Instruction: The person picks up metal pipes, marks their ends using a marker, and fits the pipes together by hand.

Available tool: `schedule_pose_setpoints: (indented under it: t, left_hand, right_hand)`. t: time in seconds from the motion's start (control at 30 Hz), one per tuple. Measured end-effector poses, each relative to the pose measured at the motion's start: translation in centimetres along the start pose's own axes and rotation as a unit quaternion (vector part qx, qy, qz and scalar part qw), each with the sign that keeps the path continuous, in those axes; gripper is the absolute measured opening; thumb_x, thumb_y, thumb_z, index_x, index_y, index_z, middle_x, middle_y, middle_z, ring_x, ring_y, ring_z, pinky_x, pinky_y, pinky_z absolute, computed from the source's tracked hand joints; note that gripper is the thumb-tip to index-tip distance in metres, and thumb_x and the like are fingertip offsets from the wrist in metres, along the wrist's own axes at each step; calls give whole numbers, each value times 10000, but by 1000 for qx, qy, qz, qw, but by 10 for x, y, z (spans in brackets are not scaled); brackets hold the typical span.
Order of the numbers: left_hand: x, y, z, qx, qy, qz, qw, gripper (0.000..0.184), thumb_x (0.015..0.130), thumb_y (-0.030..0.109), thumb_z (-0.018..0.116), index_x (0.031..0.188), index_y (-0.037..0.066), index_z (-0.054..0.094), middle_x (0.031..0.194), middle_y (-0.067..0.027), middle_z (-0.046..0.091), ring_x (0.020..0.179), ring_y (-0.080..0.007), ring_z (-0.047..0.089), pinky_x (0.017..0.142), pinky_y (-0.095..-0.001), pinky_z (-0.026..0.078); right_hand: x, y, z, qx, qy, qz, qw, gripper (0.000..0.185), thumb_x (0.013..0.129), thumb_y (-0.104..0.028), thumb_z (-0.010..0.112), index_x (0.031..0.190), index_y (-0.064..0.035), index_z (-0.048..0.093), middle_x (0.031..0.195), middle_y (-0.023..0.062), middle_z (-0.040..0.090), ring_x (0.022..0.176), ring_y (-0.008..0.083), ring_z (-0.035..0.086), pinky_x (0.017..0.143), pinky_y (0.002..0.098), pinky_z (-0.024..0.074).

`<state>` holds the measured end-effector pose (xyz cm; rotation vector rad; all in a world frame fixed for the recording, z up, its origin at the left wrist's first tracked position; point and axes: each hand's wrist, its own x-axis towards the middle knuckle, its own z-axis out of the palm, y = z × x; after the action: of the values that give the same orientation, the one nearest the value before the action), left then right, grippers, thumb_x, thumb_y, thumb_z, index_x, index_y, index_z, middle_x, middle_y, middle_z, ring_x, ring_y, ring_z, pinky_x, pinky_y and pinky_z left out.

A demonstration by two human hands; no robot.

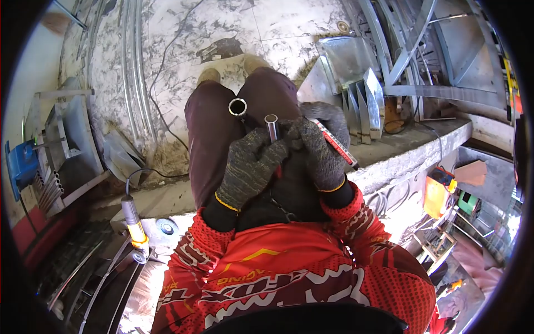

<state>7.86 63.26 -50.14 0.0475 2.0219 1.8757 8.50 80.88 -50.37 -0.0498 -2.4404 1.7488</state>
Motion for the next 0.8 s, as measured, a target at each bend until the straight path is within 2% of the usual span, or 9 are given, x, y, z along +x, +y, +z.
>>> schedule_pose_setpoints:
  t: [0.07, 0.17, 0.3, 0.43, 0.53, 0.57, 0.63, 0.7, 0.8]
  left_hand:
    - [-1, 0, 0, 34, 1, 8, 999, 230, 893, 138, 730, 1083, 10, 712, 808, -124, 710, 664, -147, 645, 640, -323, 516]
    - [-5, 9, 0, 60, 4, 43, 997, 227, 879, 140, 743, 1066, 14, 716, 813, -134, 707, 672, -168, 652, 654, -330, 520]
    - [-8, 8, 6, 21, 26, 39, 999, 184, 868, 125, 742, 1013, 14, 714, 821, -117, 707, 679, -162, 651, 654, -320, 517]
    - [-7, -2, 3, 53, 21, 55, 997, 186, 855, 109, 736, 1016, 19, 707, 796, -116, 682, 647, -170, 626, 620, -321, 500]
    - [-8, -9, 1, 81, 15, 74, 994, 209, 844, 111, 735, 1029, 21, 695, 756, -127, 648, 620, -194, 606, 593, -335, 482]
    - [-9, -10, 2, 80, 16, 74, 994, 209, 844, 111, 735, 1029, 21, 695, 756, -127, 648, 620, -194, 606, 593, -335, 482]
    - [-10, -11, 4, 43, 16, 74, 996, 221, 834, 101, 726, 1035, 20, 683, 739, -137, 625, 616, -226, 605, 589, -349, 477]
    - [-9, -14, 4, 34, 11, 68, 997, 216, 831, 91, 720, 1032, 19, 683, 742, -137, 628, 614, -229, 602, 591, -352, 478]
    - [-9, -11, 4, 26, 12, 70, 997, 212, 826, 74, 709, 1029, 16, 682, 752, -141, 636, 623, -241, 611, 600, -355, 485]
  right_hand:
    - [-3, -6, 1, 76, 44, 57, 995, 113, 1006, -119, 575, 1070, -28, 561, 913, 113, 673, 702, 153, 653, 670, 293, 528]
    - [-7, -24, -3, 103, 5, 78, 992, 89, 882, -62, 666, 959, -18, 658, 934, 134, 686, 884, 265, 682, 759, 358, 526]
    - [-21, -25, 2, 104, 78, -69, 989, 111, 863, -75, 698, 963, -29, 684, 926, 122, 705, 845, 287, 692, 755, 375, 535]
    - [-30, -33, 0, -57, 5, -178, 982, 349, 863, -108, 717, 1200, -42, 649, 1087, 121, 707, 957, 275, 698, 815, 415, 545]
    - [-42, -30, 1, 112, -3, 26, 993, 284, 834, -122, 742, 1111, -75, 702, 1039, 99, 718, 915, 300, 700, 804, 413, 555]
    - [-42, -32, -4, -80, -41, -57, 994, 294, 844, -116, 729, 1134, -73, 698, 1091, 104, 708, 973, 300, 690, 854, 394, 548]
    - [-35, -37, -7, -269, -78, -139, 950, 305, 855, -109, 715, 1157, -71, 695, 1144, 110, 697, 1031, 299, 679, 904, 374, 541]
    - [-23, -39, -5, -152, -50, -225, 961, 409, 855, -115, 709, 1257, -76, 642, 1238, 117, 662, 1116, 292, 648, 973, 369, 514]
    - [-29, -36, -3, -194, -45, -238, 950, 417, 827, -132, 733, 1234, -85, 650, 1197, 117, 673, 1091, 308, 653, 949, 402, 522]
